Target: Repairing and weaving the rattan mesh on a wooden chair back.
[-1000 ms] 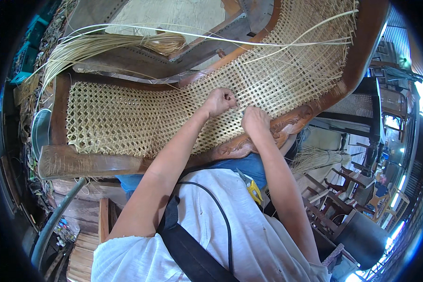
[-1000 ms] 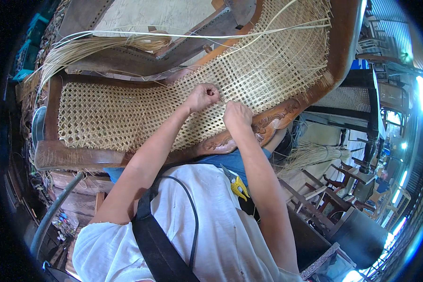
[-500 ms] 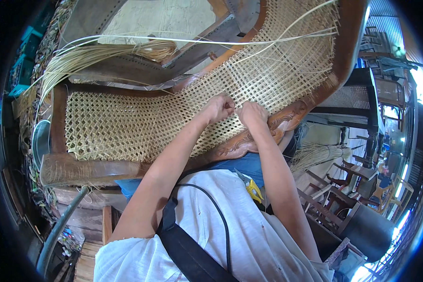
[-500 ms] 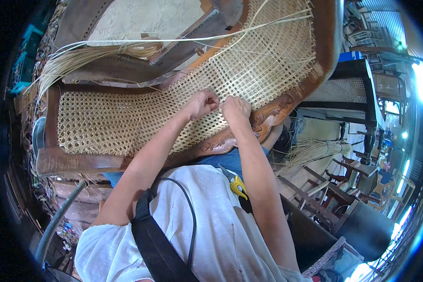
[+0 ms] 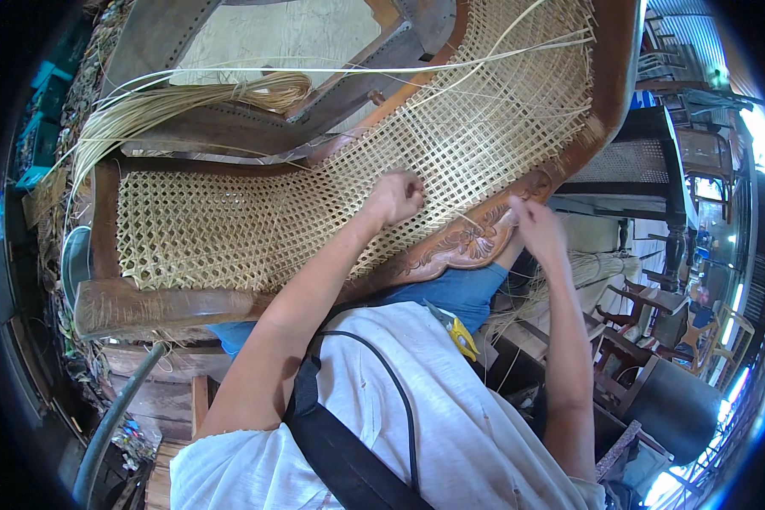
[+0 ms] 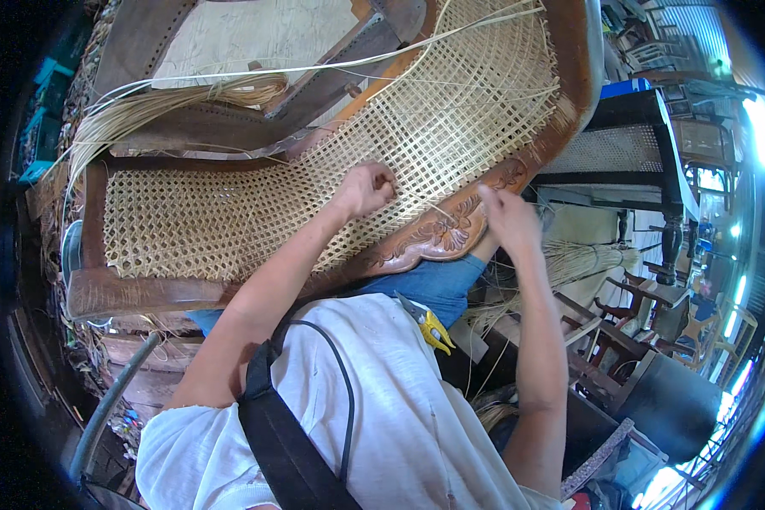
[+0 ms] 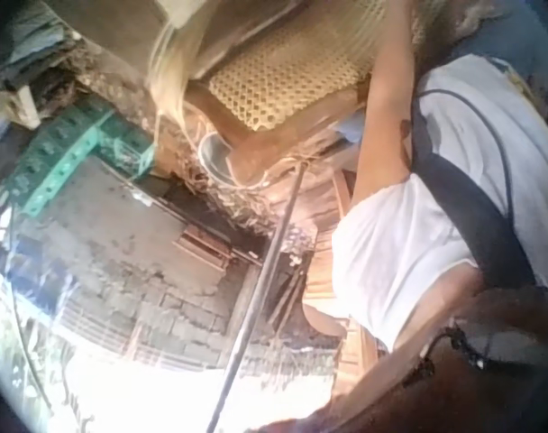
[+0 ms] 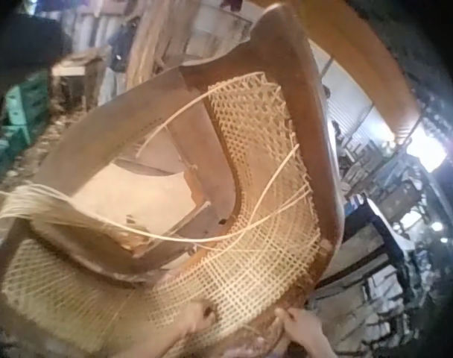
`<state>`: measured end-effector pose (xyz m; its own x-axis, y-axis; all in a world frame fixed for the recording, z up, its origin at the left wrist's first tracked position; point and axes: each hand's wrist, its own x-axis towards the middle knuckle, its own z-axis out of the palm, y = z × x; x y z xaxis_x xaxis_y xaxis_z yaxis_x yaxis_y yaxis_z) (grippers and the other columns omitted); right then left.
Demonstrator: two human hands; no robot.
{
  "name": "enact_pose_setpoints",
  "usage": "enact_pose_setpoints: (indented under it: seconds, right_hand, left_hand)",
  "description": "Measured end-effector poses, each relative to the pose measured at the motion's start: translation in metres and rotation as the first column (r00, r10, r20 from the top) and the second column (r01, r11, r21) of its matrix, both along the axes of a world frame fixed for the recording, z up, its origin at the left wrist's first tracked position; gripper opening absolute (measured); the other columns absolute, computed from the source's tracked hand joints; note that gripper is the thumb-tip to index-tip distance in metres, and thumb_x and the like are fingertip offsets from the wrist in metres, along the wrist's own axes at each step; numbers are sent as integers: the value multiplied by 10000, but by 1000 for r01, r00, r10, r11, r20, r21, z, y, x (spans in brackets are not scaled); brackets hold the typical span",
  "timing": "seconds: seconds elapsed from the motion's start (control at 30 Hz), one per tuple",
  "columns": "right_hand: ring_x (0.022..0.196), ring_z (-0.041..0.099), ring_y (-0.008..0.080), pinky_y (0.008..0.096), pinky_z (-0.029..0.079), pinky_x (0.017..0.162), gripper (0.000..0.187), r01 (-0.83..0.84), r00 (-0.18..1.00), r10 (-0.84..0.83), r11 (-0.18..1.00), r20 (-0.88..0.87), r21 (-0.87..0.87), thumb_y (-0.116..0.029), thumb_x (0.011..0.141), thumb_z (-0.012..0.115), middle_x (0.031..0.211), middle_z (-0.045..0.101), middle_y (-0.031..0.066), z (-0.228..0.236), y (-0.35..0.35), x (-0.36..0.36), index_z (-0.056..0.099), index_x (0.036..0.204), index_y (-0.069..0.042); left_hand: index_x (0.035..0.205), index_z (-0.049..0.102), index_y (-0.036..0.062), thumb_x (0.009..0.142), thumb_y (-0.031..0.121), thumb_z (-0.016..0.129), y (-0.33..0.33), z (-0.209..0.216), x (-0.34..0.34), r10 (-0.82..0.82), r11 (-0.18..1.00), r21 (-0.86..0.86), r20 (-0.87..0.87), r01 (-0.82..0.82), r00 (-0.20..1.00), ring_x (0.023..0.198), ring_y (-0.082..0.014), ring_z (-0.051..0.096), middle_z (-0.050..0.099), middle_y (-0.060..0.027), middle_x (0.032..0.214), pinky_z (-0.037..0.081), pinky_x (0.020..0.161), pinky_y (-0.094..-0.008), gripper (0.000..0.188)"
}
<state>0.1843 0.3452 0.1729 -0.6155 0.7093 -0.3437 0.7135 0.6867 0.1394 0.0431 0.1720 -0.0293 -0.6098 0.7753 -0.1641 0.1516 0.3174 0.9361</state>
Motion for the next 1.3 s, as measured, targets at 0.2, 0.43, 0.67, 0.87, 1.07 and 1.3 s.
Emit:
enact_pose_setpoints:
  seconds: [0.2, 0.43, 0.67, 0.87, 1.07, 1.3]
  right_hand:
    - [927, 659, 391, 469, 515, 796, 437, -154, 988, 154, 962, -20, -224, -438, 872, 568, 922, 683, 226, -79, -38, -22, 673, 932, -17]
    - [905, 650, 397, 495, 498, 813, 253, -114, 992, 102, 974, -75, -193, -277, 840, 582, 924, 682, 197, -70, -32, -42, 651, 889, -38]
    - [911, 644, 409, 494, 492, 818, 324, -112, 994, 104, 928, -43, -356, -322, 856, 608, 930, 672, 232, -39, -21, -37, 650, 899, -3]
    - [956, 655, 399, 477, 510, 829, 262, -107, 988, 125, 976, 86, -191, -250, 893, 569, 974, 681, 238, -51, -41, -51, 636, 922, 1]
    - [971, 667, 372, 450, 526, 857, 237, -292, 935, 311, 948, 169, -129, -98, 847, 503, 1000, 679, 248, -80, -68, -62, 669, 953, 34]
    - [891, 683, 380, 441, 536, 822, 236, -293, 950, 300, 952, 89, -83, -44, 862, 475, 931, 685, 257, -99, -75, -70, 675, 959, 33]
  left_hand:
    - [838, 713, 30, 824, 199, 697, 6, -20, -3, 74, 997, 11, 288, -81, 955, 700, -151, 658, 717, -105, 789, 538, 677, -286, 170]
    - [774, 665, 51, 805, 106, 704, 1, -14, -2, 108, 994, -23, 297, -106, 949, 702, -147, 651, 694, -80, 771, 531, 653, -296, 74]
    - [1051, 727, 65, 908, 241, 676, 24, 14, 29, -289, 890, 455, 484, 45, 826, 916, -169, 649, 709, -81, 1014, 514, 854, -291, 232]
    - [903, 745, 39, 851, 191, 740, 11, 12, -12, -35, 960, 241, 613, -145, 790, 687, -58, 586, 714, -42, 832, 492, 611, -238, 162]
    - [823, 716, 14, 831, 124, 713, 14, -43, -4, 57, 959, 236, 371, -154, 927, 670, -73, 589, 698, -56, 787, 508, 625, -256, 111]
    - [777, 651, -21, 836, 41, 645, 13, -22, -7, 36, 966, 201, 515, -162, 856, 679, -87, 610, 676, -74, 762, 523, 630, -253, 86]
